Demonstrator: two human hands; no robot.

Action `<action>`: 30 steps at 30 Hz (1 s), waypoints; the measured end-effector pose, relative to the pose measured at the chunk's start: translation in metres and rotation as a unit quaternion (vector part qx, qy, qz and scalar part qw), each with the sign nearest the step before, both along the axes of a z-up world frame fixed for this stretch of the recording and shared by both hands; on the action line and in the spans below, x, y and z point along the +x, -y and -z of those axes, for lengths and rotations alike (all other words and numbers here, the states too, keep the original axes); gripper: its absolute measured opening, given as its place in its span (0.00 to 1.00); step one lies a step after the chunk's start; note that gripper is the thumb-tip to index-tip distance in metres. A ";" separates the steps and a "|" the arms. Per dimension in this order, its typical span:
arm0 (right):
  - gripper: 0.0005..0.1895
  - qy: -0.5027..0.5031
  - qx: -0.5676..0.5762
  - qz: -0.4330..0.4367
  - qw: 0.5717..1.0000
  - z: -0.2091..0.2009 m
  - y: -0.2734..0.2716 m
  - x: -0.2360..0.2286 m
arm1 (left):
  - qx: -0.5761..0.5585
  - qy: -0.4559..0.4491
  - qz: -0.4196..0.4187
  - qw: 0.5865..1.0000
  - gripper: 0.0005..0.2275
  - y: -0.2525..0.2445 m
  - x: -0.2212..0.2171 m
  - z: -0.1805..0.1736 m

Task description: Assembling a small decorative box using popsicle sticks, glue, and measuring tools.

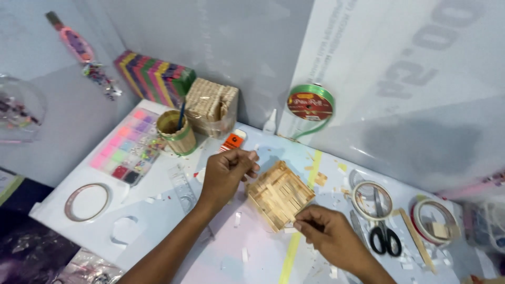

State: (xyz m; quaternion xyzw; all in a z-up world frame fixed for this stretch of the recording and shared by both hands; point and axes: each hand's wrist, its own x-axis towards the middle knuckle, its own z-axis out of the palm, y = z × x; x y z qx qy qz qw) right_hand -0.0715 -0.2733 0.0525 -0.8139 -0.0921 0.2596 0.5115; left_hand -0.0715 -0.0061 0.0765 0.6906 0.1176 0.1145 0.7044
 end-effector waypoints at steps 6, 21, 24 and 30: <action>0.04 0.095 -0.030 -0.134 0.986 0.016 -0.033 -0.015 | 0.393 0.130 -0.068 0.908 0.08 -0.044 0.011 0.009; 0.07 0.245 -0.289 -0.196 0.904 0.061 -0.037 -0.038 | 0.577 -0.007 -0.041 0.816 0.16 -0.089 0.091 -0.002; 0.06 0.266 -0.264 -0.186 0.908 0.061 -0.038 -0.040 | 0.573 -0.034 -0.032 0.818 0.14 -0.088 0.093 -0.004; 0.09 0.309 -0.218 -0.178 0.908 0.057 -0.042 -0.046 | 0.553 -0.003 -0.045 0.832 0.16 -0.091 0.092 -0.008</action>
